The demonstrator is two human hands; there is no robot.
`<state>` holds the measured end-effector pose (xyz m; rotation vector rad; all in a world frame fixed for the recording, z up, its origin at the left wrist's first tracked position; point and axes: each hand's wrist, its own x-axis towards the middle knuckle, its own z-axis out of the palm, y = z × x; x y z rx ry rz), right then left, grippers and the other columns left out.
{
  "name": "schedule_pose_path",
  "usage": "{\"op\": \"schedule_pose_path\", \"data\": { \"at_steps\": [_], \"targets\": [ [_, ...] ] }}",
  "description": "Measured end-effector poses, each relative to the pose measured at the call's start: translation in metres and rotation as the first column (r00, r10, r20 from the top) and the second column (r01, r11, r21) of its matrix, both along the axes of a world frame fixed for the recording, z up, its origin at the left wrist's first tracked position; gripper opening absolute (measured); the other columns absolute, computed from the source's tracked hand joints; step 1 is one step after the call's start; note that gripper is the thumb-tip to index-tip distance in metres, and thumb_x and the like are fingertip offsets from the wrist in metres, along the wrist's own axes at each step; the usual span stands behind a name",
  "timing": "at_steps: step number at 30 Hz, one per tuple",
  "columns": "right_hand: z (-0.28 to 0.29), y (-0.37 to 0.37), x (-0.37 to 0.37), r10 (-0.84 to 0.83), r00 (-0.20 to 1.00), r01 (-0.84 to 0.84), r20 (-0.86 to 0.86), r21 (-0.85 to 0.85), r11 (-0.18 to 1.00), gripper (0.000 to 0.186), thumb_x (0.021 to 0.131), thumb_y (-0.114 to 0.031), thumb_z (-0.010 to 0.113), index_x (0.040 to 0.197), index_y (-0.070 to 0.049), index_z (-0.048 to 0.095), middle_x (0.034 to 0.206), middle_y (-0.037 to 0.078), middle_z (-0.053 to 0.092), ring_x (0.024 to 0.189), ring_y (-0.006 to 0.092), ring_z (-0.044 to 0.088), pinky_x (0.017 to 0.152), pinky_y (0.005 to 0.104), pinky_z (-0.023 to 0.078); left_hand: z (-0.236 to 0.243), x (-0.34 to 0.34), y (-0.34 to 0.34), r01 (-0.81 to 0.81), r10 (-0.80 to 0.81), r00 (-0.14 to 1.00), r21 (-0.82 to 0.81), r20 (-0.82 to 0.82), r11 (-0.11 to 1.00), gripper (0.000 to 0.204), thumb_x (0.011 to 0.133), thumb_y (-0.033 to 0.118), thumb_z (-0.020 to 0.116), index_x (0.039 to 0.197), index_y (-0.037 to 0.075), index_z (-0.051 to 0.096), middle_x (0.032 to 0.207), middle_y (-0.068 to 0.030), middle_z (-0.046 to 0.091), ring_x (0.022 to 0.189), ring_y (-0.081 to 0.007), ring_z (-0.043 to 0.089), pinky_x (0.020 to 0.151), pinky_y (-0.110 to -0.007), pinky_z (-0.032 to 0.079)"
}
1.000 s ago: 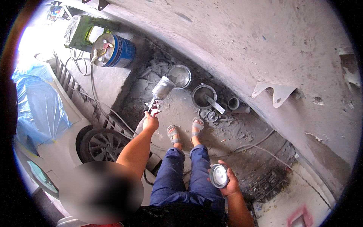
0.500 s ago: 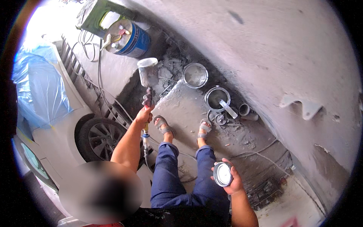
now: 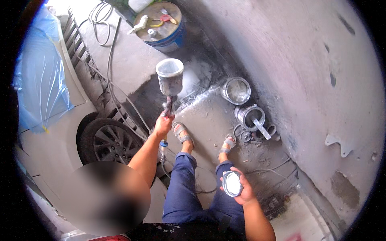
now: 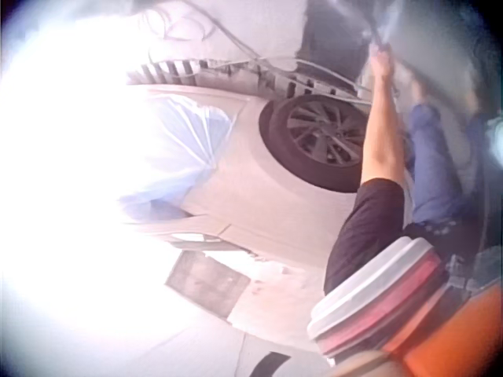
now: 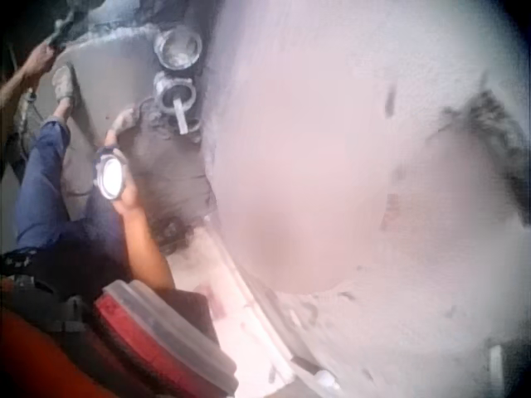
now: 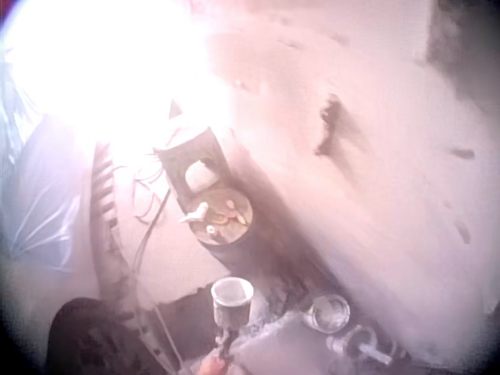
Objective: The person pours white paint from a large blue bucket into a spray gun cup using a funnel. They then use a brush to stir the paint in the cup and transfer additional paint from a smaller can into the cup, ensuring the mixture is ready for application.
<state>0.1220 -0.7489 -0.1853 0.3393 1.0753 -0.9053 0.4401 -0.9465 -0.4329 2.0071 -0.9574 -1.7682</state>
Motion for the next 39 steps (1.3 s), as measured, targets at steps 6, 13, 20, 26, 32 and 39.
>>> {"op": "schedule_pose_path", "data": {
  "at_steps": [6,13,20,26,32,39],
  "targets": [
    [-0.010,-0.086,0.063,0.134,0.990,-0.130,0.045,-0.084,0.988,0.064,0.089,-0.046,0.060,0.139,-0.012,0.041,0.128,0.015,0.055,0.119,0.0348,0.054,0.092,0.0555,0.050,0.053,0.034,0.015,-0.045,0.054,0.991,0.078,-0.119,0.996,0.024,0.089,0.021,0.055,0.105,0.005,0.048,0.077,-0.0068,0.058,0.061,-0.0144,0.056,0.055,-0.032,0.047],
    [-0.045,-0.190,0.120,0.183,0.962,-0.137,0.204,-0.218,0.966,0.074,0.083,-0.044,0.067,0.140,-0.006,0.040,0.135,0.017,0.052,0.124,0.0332,0.051,0.105,0.0479,0.041,0.120,0.056,0.019,-0.303,0.309,0.940,0.062,-0.143,0.951,0.043,0.090,0.029,0.064,0.115,0.003,0.040,0.078,-0.0083,0.061,0.057,-0.0149,0.057,0.052,-0.030,0.046],
    [-0.104,-0.273,0.157,0.295,0.890,-0.219,0.348,-0.241,0.946,0.071,0.085,-0.044,0.061,0.137,-0.001,0.043,0.136,0.022,0.049,0.125,0.0333,0.050,0.107,0.0453,0.039,0.127,0.088,0.004,-0.360,0.387,0.892,0.148,-0.235,0.921,0.019,0.089,0.019,0.064,0.085,0.000,0.066,0.075,-0.0078,0.066,0.067,-0.0138,0.057,0.063,-0.029,0.045],
    [-0.149,-0.321,0.171,0.333,0.815,-0.264,0.474,-0.207,0.942,0.064,0.089,-0.045,0.051,0.132,0.002,0.049,0.136,0.024,0.050,0.126,0.0345,0.050,0.108,0.0454,0.038,0.138,0.058,-0.052,-0.452,0.504,0.810,0.228,-0.300,0.862,0.024,0.091,0.020,0.062,0.103,-0.001,0.066,0.065,0.0015,0.047,0.059,-0.0093,0.040,0.054,-0.027,0.031],
    [-0.182,-0.343,0.166,0.377,0.693,-0.302,0.615,-0.228,0.926,0.061,0.093,-0.045,0.044,0.130,0.004,0.051,0.129,0.018,0.057,0.118,0.0301,0.056,0.105,0.0432,0.041,0.131,0.036,-0.068,-0.416,0.474,0.820,0.237,-0.319,0.878,0.016,0.092,0.019,0.060,0.088,0.003,0.059,0.065,0.0008,0.048,0.059,-0.0099,0.041,0.054,-0.027,0.032],
    [-0.197,-0.374,0.163,0.626,0.710,-0.644,0.322,-0.061,0.763,0.058,0.096,-0.049,0.045,0.127,0.000,0.054,0.124,0.016,0.060,0.113,0.0284,0.059,0.099,0.0427,0.044,0.109,0.032,-0.056,-0.424,0.453,0.869,0.171,-0.199,0.889,0.015,0.091,0.015,0.063,0.083,0.003,0.062,0.067,0.0037,0.050,0.062,-0.0082,0.043,0.057,-0.027,0.038]
  ]
}}
